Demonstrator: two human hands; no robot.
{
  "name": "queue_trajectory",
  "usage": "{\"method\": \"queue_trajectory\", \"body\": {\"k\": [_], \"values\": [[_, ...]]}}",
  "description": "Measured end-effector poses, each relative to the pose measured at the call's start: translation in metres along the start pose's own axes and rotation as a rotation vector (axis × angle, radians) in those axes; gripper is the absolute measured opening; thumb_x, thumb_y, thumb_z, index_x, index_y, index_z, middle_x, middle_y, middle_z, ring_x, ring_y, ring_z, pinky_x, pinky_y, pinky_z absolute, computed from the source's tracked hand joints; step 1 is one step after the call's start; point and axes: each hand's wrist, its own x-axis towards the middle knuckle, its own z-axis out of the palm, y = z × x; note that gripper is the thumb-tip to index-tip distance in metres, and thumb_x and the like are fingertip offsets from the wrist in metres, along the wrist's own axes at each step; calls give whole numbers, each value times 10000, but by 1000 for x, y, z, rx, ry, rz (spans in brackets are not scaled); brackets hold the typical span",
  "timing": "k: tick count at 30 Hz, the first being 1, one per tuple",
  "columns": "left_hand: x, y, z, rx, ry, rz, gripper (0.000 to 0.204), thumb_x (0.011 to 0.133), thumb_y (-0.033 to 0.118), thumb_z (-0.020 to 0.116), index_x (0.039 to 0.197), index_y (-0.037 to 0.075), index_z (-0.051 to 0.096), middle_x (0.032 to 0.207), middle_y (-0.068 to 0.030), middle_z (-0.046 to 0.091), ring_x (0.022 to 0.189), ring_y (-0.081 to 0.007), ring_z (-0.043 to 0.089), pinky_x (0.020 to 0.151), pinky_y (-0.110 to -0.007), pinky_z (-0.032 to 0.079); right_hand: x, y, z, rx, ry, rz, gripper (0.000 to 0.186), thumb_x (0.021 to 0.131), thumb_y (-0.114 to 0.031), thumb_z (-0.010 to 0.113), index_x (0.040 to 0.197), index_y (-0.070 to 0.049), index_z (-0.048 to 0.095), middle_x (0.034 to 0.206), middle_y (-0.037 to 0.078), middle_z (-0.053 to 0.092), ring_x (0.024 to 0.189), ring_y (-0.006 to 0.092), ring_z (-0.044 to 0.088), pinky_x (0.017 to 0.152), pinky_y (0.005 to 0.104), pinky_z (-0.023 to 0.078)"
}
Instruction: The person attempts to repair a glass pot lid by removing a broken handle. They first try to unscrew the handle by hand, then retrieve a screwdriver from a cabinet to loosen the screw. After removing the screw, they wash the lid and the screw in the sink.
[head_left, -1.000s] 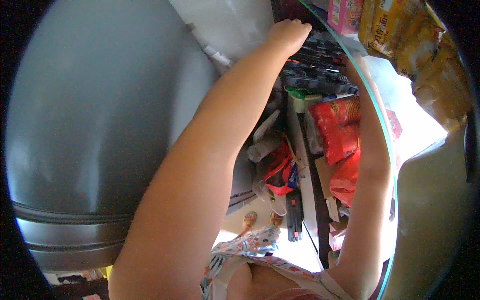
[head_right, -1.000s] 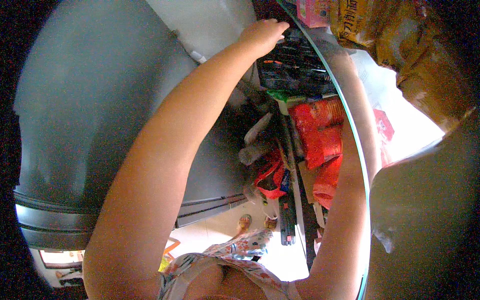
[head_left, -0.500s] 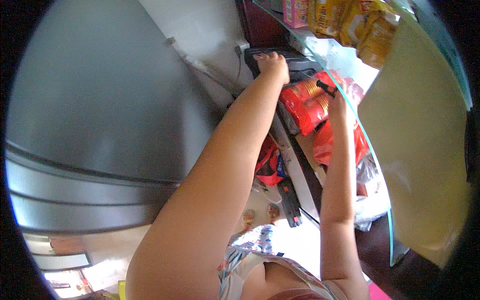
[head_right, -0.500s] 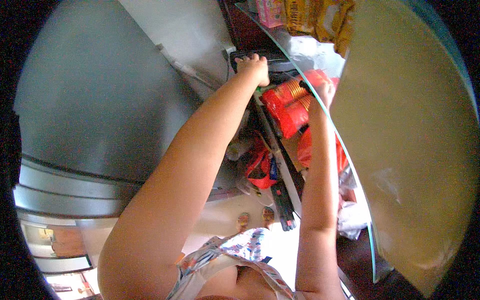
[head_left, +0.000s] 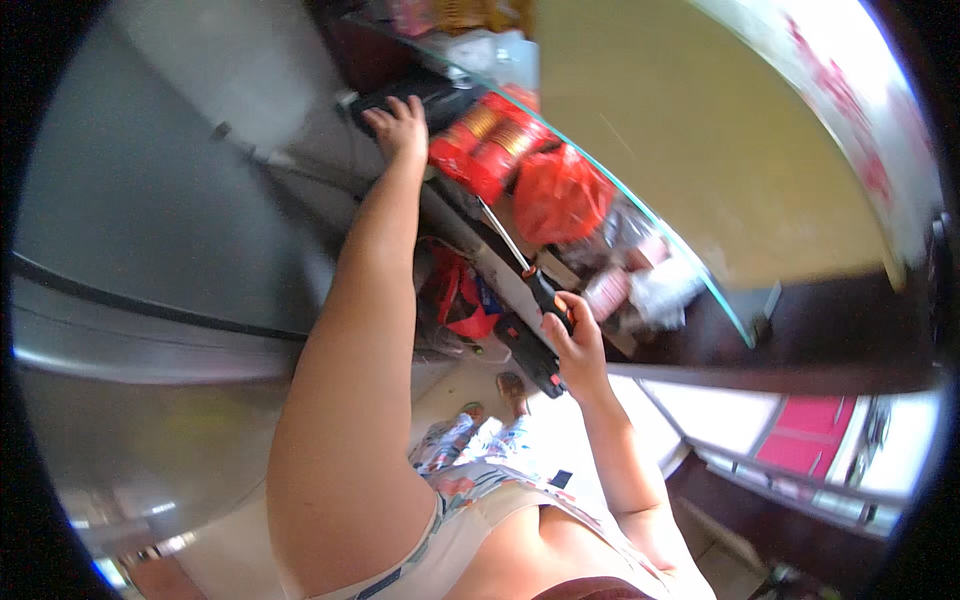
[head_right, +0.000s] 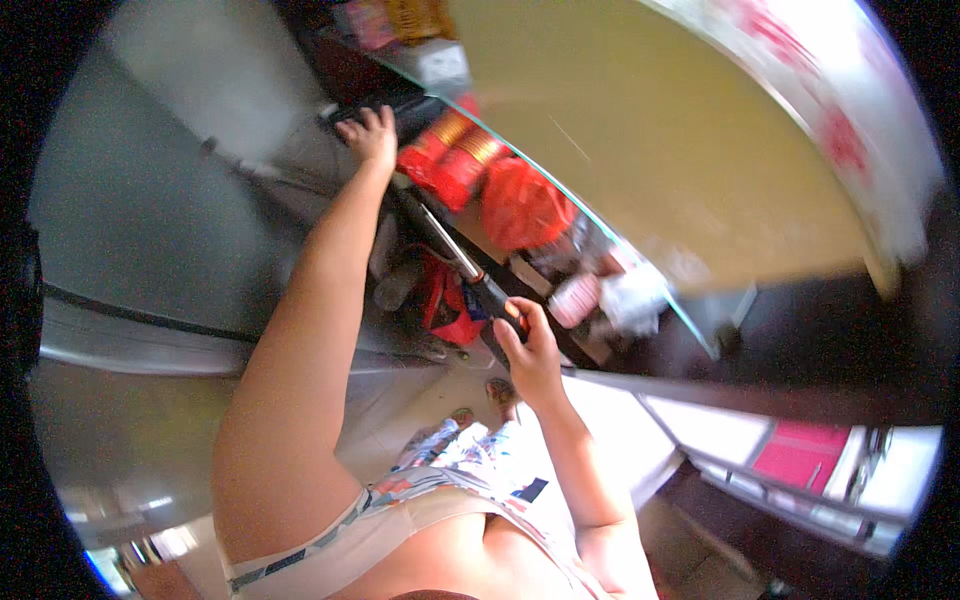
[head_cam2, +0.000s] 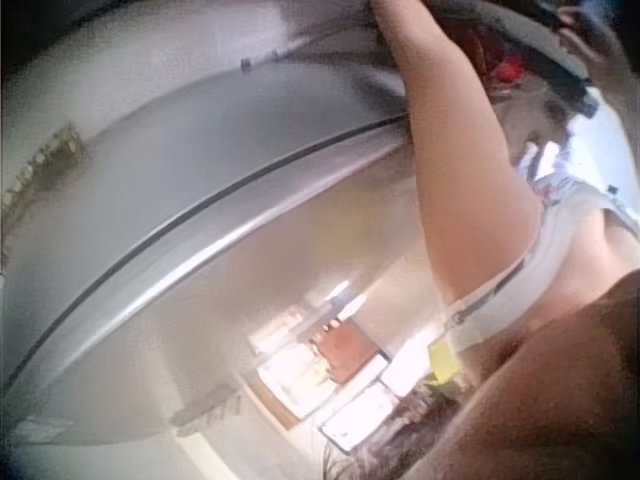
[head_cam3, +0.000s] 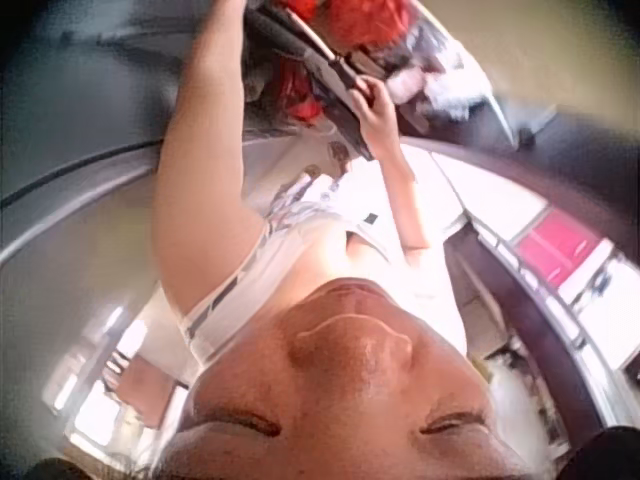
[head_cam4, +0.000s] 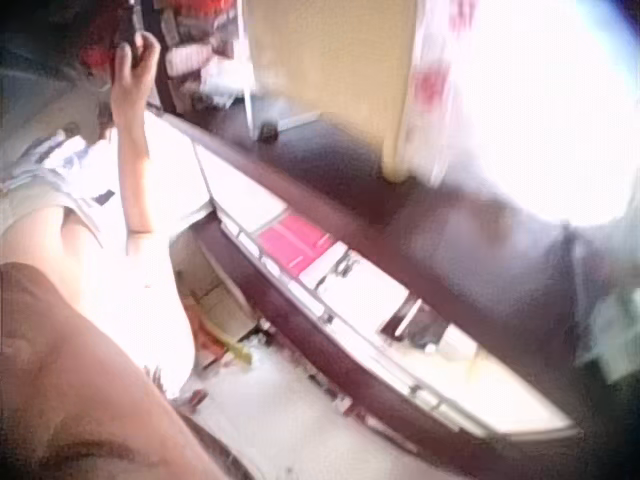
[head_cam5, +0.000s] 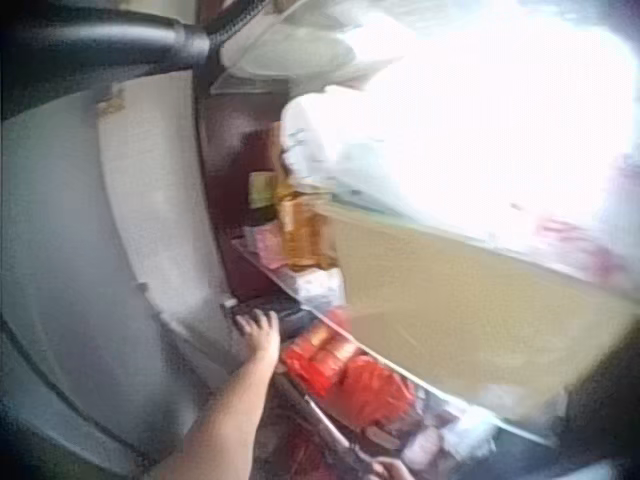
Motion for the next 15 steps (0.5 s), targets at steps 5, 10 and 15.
{"method": "queue_trajectory", "body": {"k": [5, 10, 15], "values": [[-38, 19, -80, -501, -32, -160, 405, 956, 232, 297, 1333, 130, 403, 1453, -136, 296, 1344, -337, 262, 1090, -518, 178, -107, -12, -31, 279, 103, 63, 349, 921, -159, 548, 1216, -10, 437, 1010, 53, 581, 858, 103, 539, 773, 247, 449], [-92, 2, -167, -695, 76, -270, 408, 921, 201, 394, 1311, 92, 434, 1391, -185, 368, 1295, -342, 339, 1050, -493, 276, -181, -26, -63, 461, 146, -13, 364, 914, -187, 552, 1205, -5, 430, 1010, 71, 570, 812, 116, 535, 748, 255, 443], [-236, 78, -229, -1155, 572, 184, 403, 793, 34, 548, 1189, -13, 494, 1145, -212, 522, 1091, -358, 482, 956, -435, 369, -247, -33, -134, 542, 197, -120, 381, 909, -198, 564, 1214, -12, 430, 1015, 74, 571, 820, 117, 534, 763, 263, 436]]}}
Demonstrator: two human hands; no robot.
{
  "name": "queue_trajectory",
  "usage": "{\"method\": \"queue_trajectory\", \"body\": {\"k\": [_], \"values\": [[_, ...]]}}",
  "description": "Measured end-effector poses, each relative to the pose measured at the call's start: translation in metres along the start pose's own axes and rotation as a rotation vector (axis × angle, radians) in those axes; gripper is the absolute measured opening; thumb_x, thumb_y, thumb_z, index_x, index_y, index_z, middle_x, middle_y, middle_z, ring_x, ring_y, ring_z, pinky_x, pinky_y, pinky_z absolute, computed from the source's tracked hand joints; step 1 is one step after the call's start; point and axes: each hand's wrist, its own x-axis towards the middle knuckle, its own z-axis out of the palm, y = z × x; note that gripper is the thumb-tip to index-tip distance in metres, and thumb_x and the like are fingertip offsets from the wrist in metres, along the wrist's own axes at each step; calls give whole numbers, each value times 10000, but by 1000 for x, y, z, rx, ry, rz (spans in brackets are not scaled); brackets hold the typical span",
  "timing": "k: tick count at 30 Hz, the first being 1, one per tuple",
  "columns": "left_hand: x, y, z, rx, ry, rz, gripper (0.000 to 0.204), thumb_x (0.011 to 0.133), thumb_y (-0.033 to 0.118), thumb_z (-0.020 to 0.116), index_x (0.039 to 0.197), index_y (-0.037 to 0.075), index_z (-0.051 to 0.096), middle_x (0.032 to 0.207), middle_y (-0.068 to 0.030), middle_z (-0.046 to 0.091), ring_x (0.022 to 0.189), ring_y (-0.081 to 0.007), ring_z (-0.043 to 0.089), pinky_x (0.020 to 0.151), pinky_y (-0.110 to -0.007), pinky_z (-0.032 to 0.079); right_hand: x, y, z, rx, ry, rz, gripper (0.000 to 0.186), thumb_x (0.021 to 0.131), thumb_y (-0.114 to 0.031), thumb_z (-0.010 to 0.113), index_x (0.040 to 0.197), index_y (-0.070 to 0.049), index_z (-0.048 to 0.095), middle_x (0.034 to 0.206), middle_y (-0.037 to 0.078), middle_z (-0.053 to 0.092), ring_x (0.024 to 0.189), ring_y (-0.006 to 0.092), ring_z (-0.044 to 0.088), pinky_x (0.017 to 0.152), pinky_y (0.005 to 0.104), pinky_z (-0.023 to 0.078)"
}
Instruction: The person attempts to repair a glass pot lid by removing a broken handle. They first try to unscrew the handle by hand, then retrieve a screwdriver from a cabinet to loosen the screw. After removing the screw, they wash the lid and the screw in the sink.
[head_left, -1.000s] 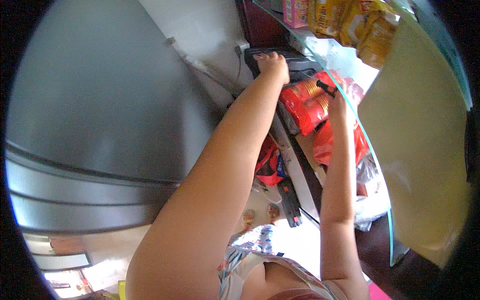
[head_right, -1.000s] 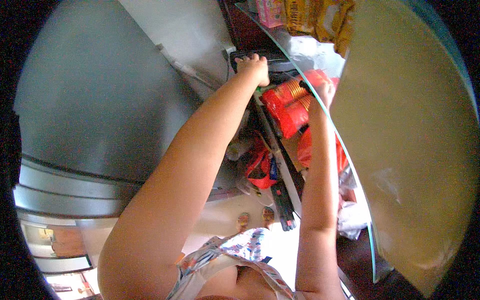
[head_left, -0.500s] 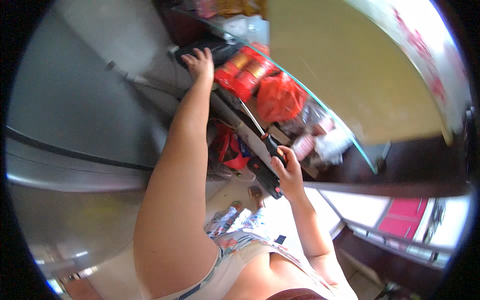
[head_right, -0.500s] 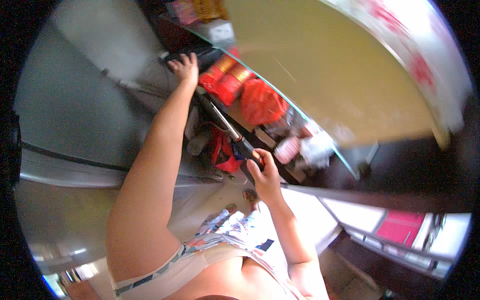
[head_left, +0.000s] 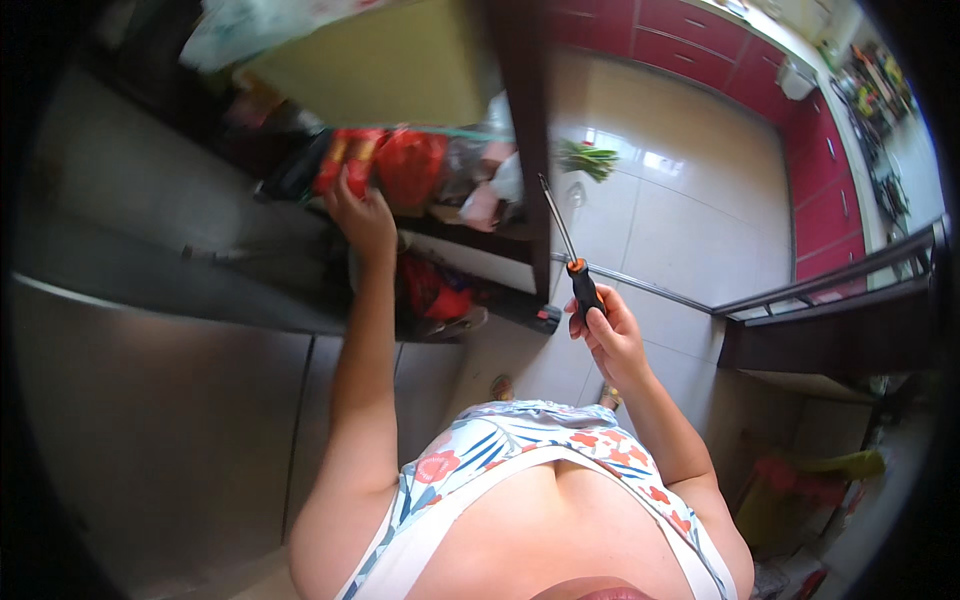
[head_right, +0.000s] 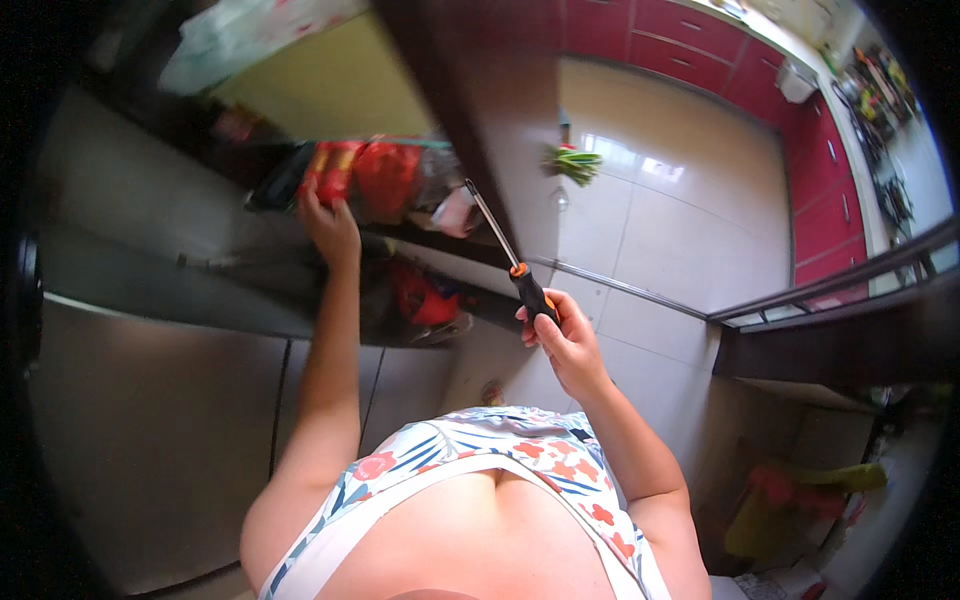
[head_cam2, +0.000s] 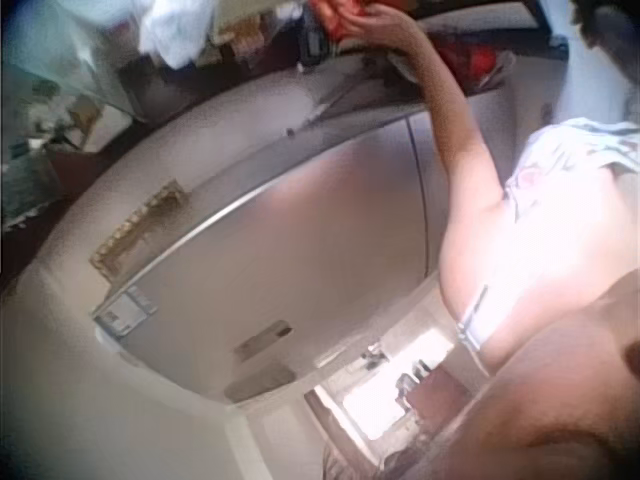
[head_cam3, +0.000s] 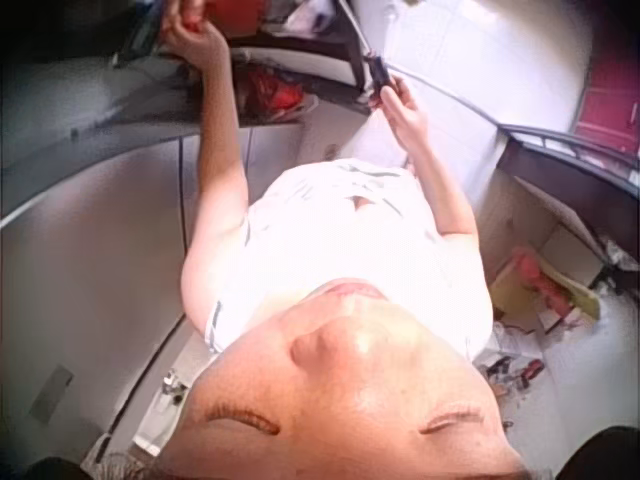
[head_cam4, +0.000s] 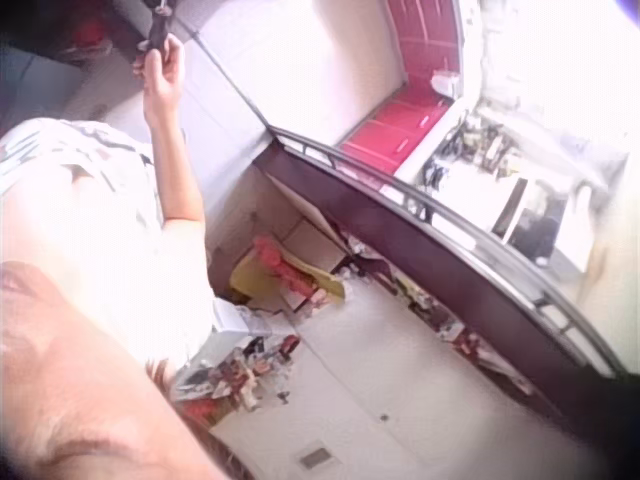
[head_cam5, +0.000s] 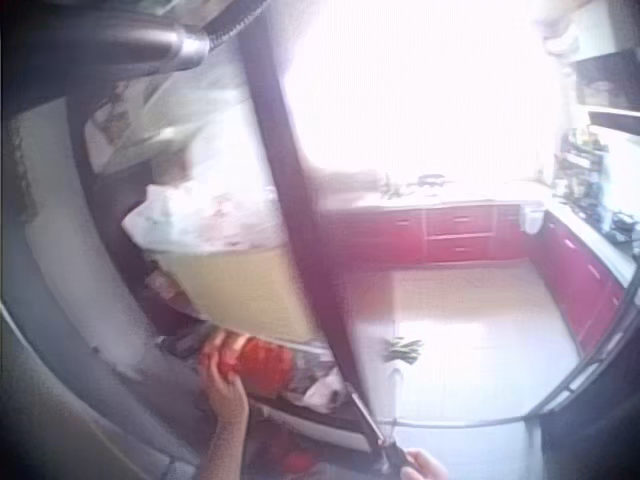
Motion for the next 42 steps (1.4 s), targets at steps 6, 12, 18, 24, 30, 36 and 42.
{"method": "queue_trajectory", "body": {"k": [6, 12, 18, 24, 30, 36, 42], "values": [[-148, 233, -44, -687, -541, 378, 313, 731, -62, 563, 1029, 28, 534, 870, -139, 607, 756, -280, 606, 679, -353, 513, -34, -92, -112, 52, 26, -118, 418, 918, -227, 560, 1237, -2, 408, 1023, 87, 562, 816, 121, 533, 752, 264, 434], [-121, 405, 87, -958, -871, 147, 332, 800, -27, 576, 1120, 56, 554, 900, -90, 620, 762, -179, 614, 676, -276, 501, -19, -184, -228, 98, 148, -168, 355, 942, -209, 521, 1231, -34, 415, 992, 81, 550, 781, 116, 529, 715, 258, 435], [-98, 450, 201, -1078, -990, -183, 286, 871, 25, 502, 1156, 26, 528, 968, -70, 608, 813, -122, 593, 723, -245, 481, 70, -242, -314, 152, 209, -224, 295, 945, -246, 515, 1153, -48, 447, 953, 82, 549, 740, 119, 527, 689, 257, 443], [-73, 458, 368, -1143, -1030, -475, 240, 893, 53, 475, 1118, 17, 549, 923, -73, 617, 797, -122, 593, 710, -253, 493, 192, -301, -403, 166, 273, -234, 247, 944, -241, 516, 1088, -46, 470, 906, 85, 560, 713, 124, 527, 672, 255, 451], [4, 512, 533, -1186, -1251, -659, 219, 893, 87, 484, 1087, 16, 557, 919, -66, 615, 791, -124, 590, 706, -261, 497, 300, -388, -488, 135, 396, -247, 233, 947, -231, 511, 1068, -33, 488, 889, 81, 566, 726, 112, 519, 663, 242, 451], [80, 527, 690, -1142, -1226, -636, 215, 889, 84, 484, 1079, 23, 564, 914, -59, 618, 784, -117, 591, 702, -258, 496, 421, -450, -577, 53, 444, -311, 215, 947, -216, 511, 1079, -48, 488, 891, 67, 567, 732, 101, 527, 668, 226, 451], [156, 489, 843, -1014, -1055, -843, 208, 887, 69, 470, 1072, 40, 563, 894, -51, 626, 741, -109, 595, 664, -242, 488, 633, -501, -640, 64, 376, -184, 208, 935, -219, 533, 1055, -54, 493, 864, 68, 573, 698, 106, 536, 632, 222, 452]]}}
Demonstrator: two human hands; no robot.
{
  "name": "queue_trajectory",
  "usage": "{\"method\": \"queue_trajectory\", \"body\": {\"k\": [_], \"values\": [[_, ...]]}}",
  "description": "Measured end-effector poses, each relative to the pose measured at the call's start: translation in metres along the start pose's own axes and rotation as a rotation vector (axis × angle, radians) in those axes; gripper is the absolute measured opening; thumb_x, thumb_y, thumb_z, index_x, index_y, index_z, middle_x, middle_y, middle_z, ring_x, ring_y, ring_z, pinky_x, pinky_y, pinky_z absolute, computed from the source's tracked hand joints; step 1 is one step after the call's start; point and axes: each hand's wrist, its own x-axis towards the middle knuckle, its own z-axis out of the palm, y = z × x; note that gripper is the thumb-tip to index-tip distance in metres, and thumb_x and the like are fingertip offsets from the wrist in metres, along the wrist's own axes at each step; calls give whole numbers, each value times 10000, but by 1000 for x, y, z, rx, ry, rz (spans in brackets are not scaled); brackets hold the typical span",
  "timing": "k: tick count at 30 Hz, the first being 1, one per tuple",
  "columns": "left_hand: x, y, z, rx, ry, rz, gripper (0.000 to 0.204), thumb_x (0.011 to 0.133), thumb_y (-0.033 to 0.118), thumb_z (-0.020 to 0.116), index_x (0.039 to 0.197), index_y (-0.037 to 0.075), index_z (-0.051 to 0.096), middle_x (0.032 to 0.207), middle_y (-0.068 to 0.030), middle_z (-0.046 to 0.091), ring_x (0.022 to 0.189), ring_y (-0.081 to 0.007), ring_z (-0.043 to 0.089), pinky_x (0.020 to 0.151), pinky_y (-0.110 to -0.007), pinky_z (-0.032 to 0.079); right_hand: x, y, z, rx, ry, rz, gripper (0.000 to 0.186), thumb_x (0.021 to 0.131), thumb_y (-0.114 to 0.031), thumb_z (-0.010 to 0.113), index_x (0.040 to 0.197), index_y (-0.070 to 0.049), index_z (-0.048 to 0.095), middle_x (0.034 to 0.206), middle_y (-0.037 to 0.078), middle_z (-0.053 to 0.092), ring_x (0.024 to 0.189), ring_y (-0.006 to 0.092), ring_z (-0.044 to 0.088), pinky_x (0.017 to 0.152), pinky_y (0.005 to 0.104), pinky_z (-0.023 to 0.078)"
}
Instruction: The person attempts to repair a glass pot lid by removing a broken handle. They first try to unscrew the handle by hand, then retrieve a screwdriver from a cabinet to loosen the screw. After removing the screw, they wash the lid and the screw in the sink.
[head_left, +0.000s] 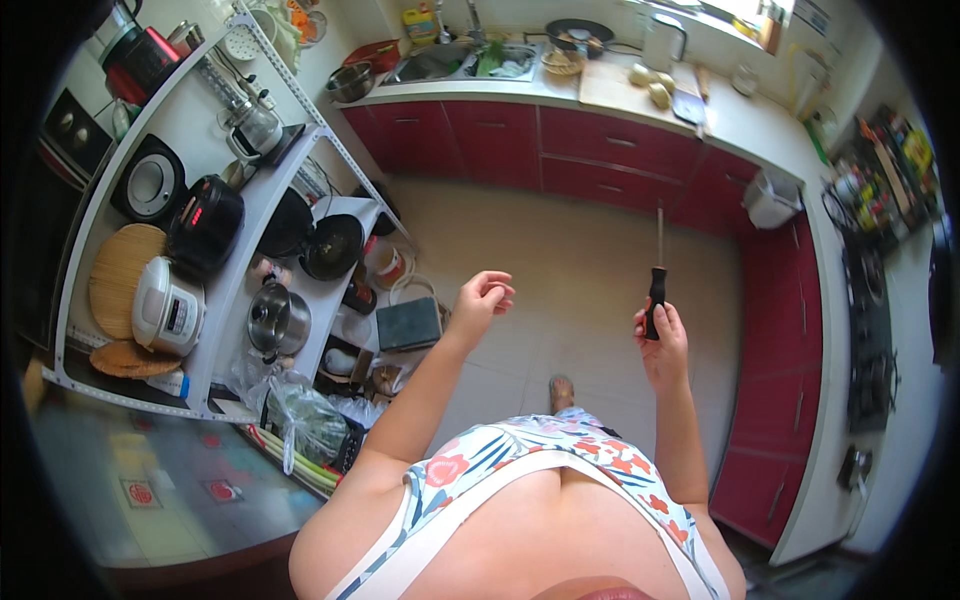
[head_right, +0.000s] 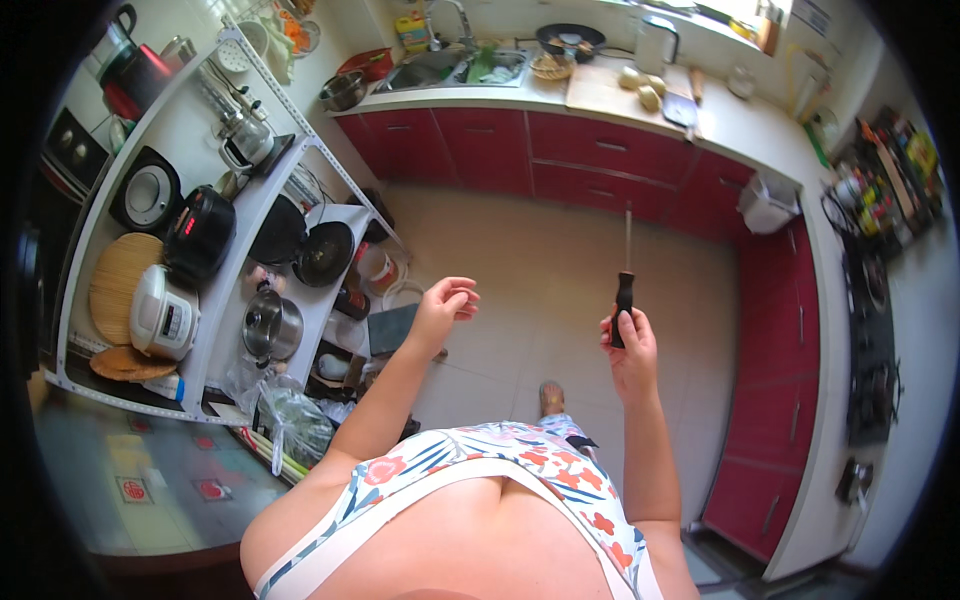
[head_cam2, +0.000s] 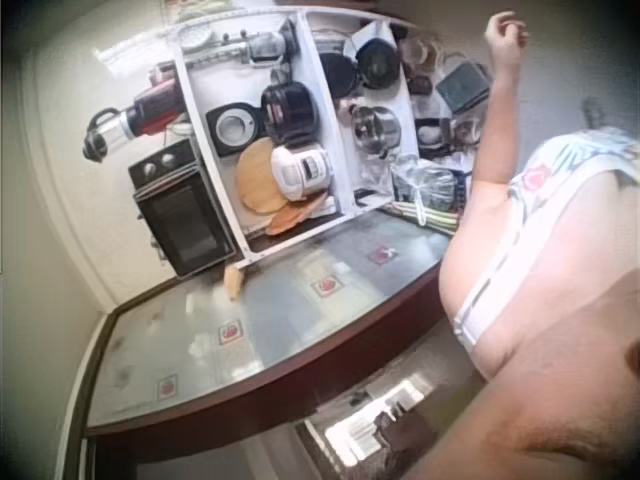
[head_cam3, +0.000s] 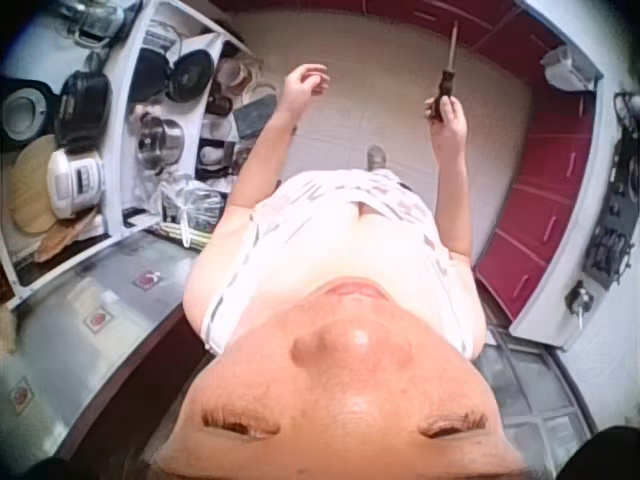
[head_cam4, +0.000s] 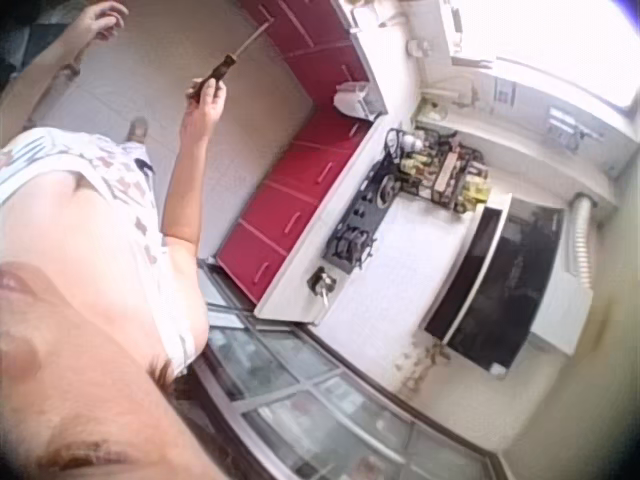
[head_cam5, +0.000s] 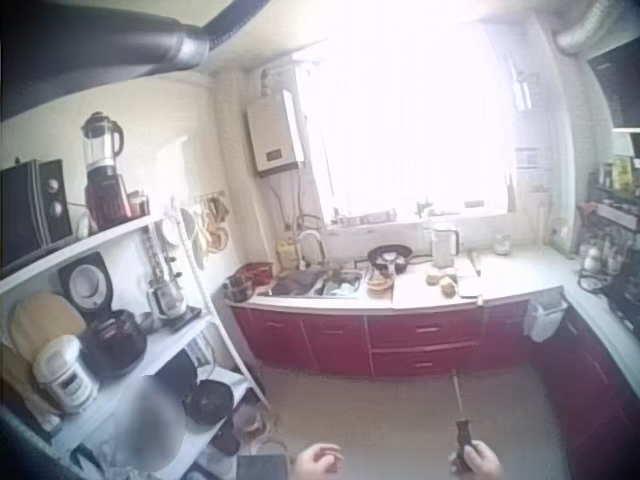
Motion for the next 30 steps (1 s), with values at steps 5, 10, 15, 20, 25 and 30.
{"method": "queue_trajectory", "body": {"k": [5, 10, 15, 20, 25, 30], "values": [[114, 38, -53, -16, 199, 3, 216, 889, 79, 476, 1087, 44, 555, 916, -57, 629, 750, -118, 607, 673, -246, 501, 202, -8, 71, -141, -147, 145, 222, 915, -243, 563, 1027, -59, 507, 827, 61, 575, 685, 108, 528, 628, 226, 438], [235, 53, -133, -56, 384, 36, 204, 896, 84, 481, 1083, 48, 555, 910, -58, 629, 732, -109, 603, 666, -241, 506, 376, 23, 151, -175, -267, 263, 218, 916, -270, 557, 996, -70, 526, 769, 40, 572, 650, 97, 518, 601, 227, 422], [394, 94, -204, -74, 471, 49, 211, 912, 74, 459, 1102, 32, 541, 915, -57, 618, 732, -108, 593, 662, -225, 498, 537, 64, 213, -198, -301, 283, 200, 917, -269, 552, 947, -71, 544, 709, 24, 541, 601, 92, 486, 547, 228, 399], [568, 162, -248, -39, 393, 81, 238, 910, 98, 465, 1133, 39, 524, 956, -79, 611, 787, -133, 597, 705, -265, 504, 666, 76, 275, -213, -266, 326, 201, 912, -278, 553, 911, -77, 540, 680, 12, 516, 564, 90, 459, 518, 223, 368], [718, 196, -283, -76, 359, 57, 258, 911, 106, 456, 1153, 31, 503, 979, -91, 602, 819, -149, 593, 720, -280, 504, 797, 98, 324, -273, -244, 377, 229, 903, -312, 558, 877, -85, 535, 665, 9, 514, 539, 88, 450, 492, 226, 359], [855, 191, -327, -168, 465, 13, 301, 899, 110, 470, 1186, 19, 465, 1052, -114, 572, 873, -178, 584, 740, -301, 494, 939, 147, 361, -396, -261, 466, 267, 912, -325, 529, 915, -60, 567, 653, 5, 514, 512, 76, 438, 457, 213, 354]]}}
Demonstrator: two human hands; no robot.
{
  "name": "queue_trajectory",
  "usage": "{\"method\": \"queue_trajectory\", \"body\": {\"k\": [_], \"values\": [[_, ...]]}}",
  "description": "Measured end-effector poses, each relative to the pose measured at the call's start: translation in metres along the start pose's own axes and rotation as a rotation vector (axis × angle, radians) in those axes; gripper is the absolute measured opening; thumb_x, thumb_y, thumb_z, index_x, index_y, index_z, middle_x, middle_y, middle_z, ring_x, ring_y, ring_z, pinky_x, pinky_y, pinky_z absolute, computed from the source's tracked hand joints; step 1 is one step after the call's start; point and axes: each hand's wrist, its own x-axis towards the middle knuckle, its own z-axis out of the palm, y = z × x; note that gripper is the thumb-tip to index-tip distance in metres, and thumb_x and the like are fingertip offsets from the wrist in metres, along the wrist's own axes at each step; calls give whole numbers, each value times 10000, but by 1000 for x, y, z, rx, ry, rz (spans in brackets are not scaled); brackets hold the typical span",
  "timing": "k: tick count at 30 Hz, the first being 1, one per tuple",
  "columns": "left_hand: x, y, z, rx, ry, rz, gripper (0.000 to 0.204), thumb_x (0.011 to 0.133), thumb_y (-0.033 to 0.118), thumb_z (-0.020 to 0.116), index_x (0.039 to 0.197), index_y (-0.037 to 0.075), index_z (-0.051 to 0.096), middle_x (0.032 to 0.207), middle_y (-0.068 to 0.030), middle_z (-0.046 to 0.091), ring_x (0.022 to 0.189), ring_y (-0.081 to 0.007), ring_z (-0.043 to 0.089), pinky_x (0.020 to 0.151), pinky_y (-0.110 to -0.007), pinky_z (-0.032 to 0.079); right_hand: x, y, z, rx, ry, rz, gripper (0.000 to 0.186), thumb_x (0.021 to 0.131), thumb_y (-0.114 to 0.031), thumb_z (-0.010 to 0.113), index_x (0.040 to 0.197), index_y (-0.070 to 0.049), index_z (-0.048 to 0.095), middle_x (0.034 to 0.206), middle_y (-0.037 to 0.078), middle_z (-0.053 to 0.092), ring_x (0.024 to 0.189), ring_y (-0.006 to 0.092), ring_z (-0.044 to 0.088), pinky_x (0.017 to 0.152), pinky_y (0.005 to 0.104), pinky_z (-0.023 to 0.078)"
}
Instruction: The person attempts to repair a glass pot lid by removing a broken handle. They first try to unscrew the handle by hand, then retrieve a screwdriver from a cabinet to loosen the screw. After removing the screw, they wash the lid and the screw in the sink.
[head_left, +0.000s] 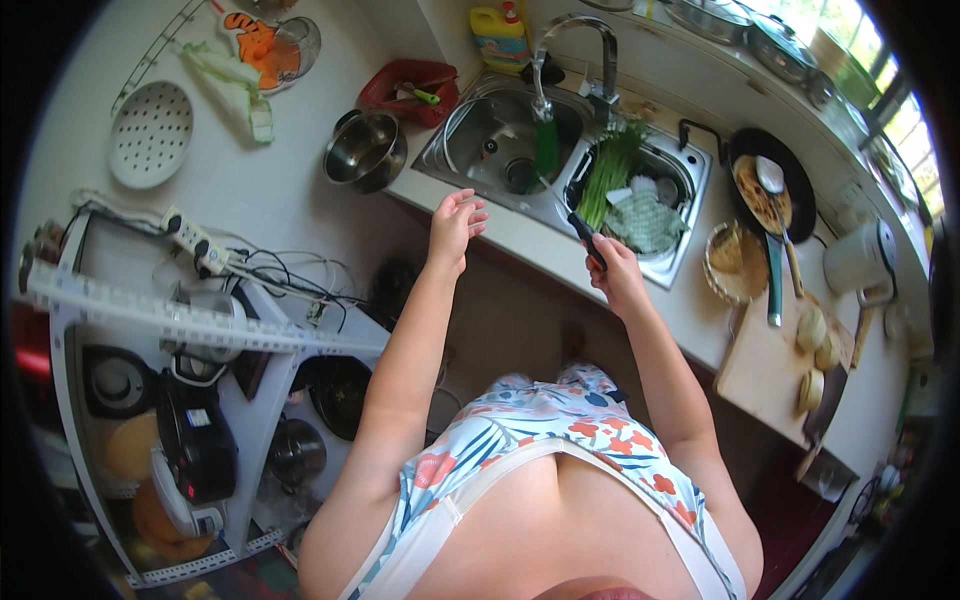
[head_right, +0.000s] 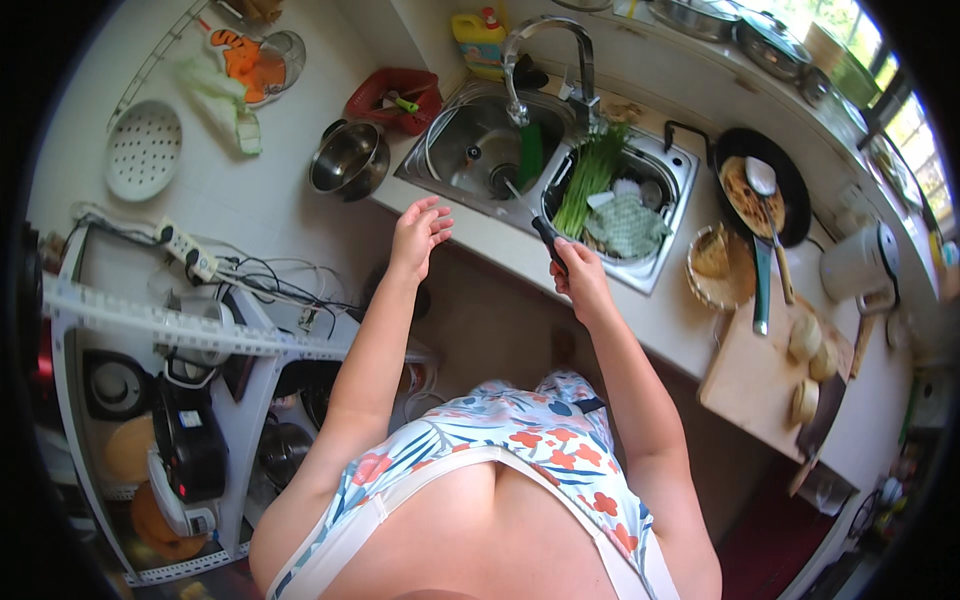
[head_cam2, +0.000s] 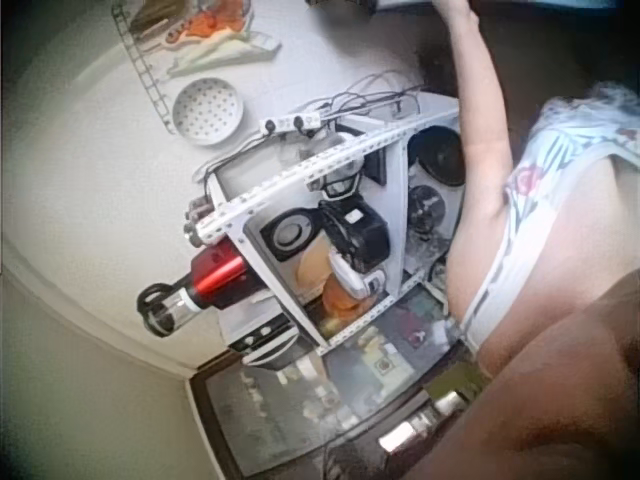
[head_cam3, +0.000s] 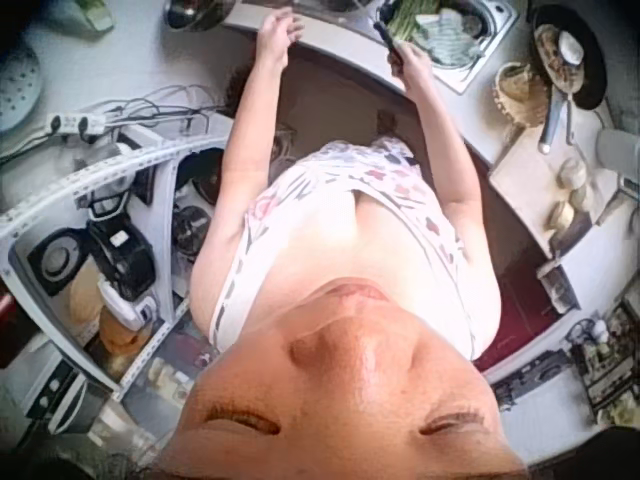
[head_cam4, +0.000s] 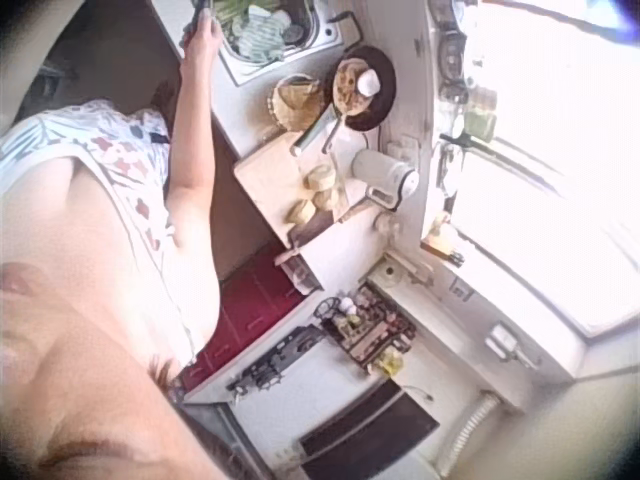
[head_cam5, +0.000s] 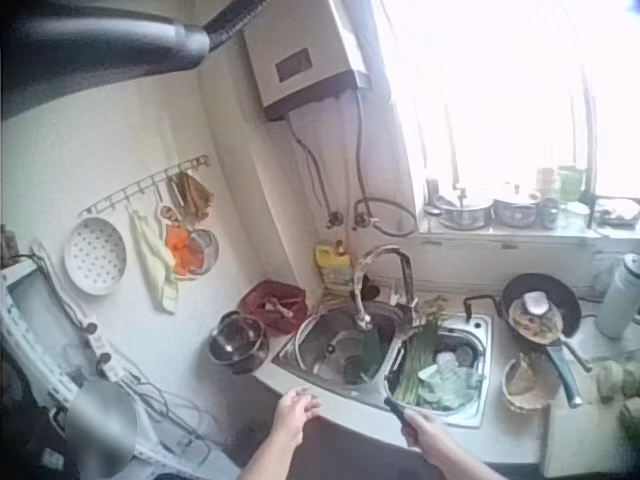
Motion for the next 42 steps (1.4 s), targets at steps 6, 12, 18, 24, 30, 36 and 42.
{"method": "queue_trajectory", "body": {"k": [6, 12, 18, 24, 30, 36, 42], "values": [[154, -11, -27, 85, 166, -99, 438, 859, 137, 532, 1263, 0, 432, 1109, -117, 559, 912, -181, 579, 744, -301, 475, 175, -12, 20, -188, -25, 117, 316, 887, -336, 556, 808, -30, 543, 662, 57, 567, 467, 103, 448, 451, 250, 375], [292, -30, -46, 398, 271, -12, 497, 819, 73, 536, 1291, -20, 410, 1202, -165, 530, 1118, -273, 506, 935, -336, 392, 307, -6, 51, -322, 84, 206, 306, 848, -317, 597, 875, -12, 605, 672, 64, 592, 528, 135, 518, 471, 289, 411], [366, -52, -56, 755, 315, -134, 598, 785, 116, 586, 1327, -14, 370, 1293, -251, 426, 1230, -382, 386, 1024, -424, 322, 386, 30, 71, -717, 370, 54, 341, 791, -327, 620, 909, -10, 658, 691, 116, 625, 633, 227, 614, 592, 330, 464], [392, -86, -73, 863, 244, -47, 551, 755, 123, 583, 1242, -67, 411, 1223, -282, 443, 1179, -423, 387, 1010, -463, 316, 411, 43, 74, -830, 447, 30, 396, 774, -358, 618, 923, 5, 668, 781, 176, 660, 756, 295, 647, 698, 361, 480], [401, -98, -76, 956, 274, -62, 586, 751, 118, 598, 1273, -63, 403, 1242, -248, 466, 1194, -370, 410, 1019, -409, 314, 433, 55, 71, -832, 429, 92, 437, 770, -383, 618, 952, 12, 661, 827, 196, 653, 826, 309, 636, 759, 367, 471], [402, -95, -73, 987, 298, -61, 569, 751, 119, 601, 1266, -40, 419, 1260, -253, 438, 1212, -379, 375, 1023, -421, 298, 439, 48, 72, -794, 410, 199, 503, 754, -442, 619, 999, -4, 651, 923, 198, 653, 936, 347, 612, 837, 390, 459], [401, -87, -64, 933, 326, -97, 558, 757, 123, 601, 1262, -34, 421, 1275, -254, 408, 1210, -384, 365, 1022, -424, 299, 443, 53, 62, -806, 379, 195, 507, 753, -448, 613, 1009, -13, 653, 928, 195, 653, 927, 337, 615, 832, 388, 462]]}}
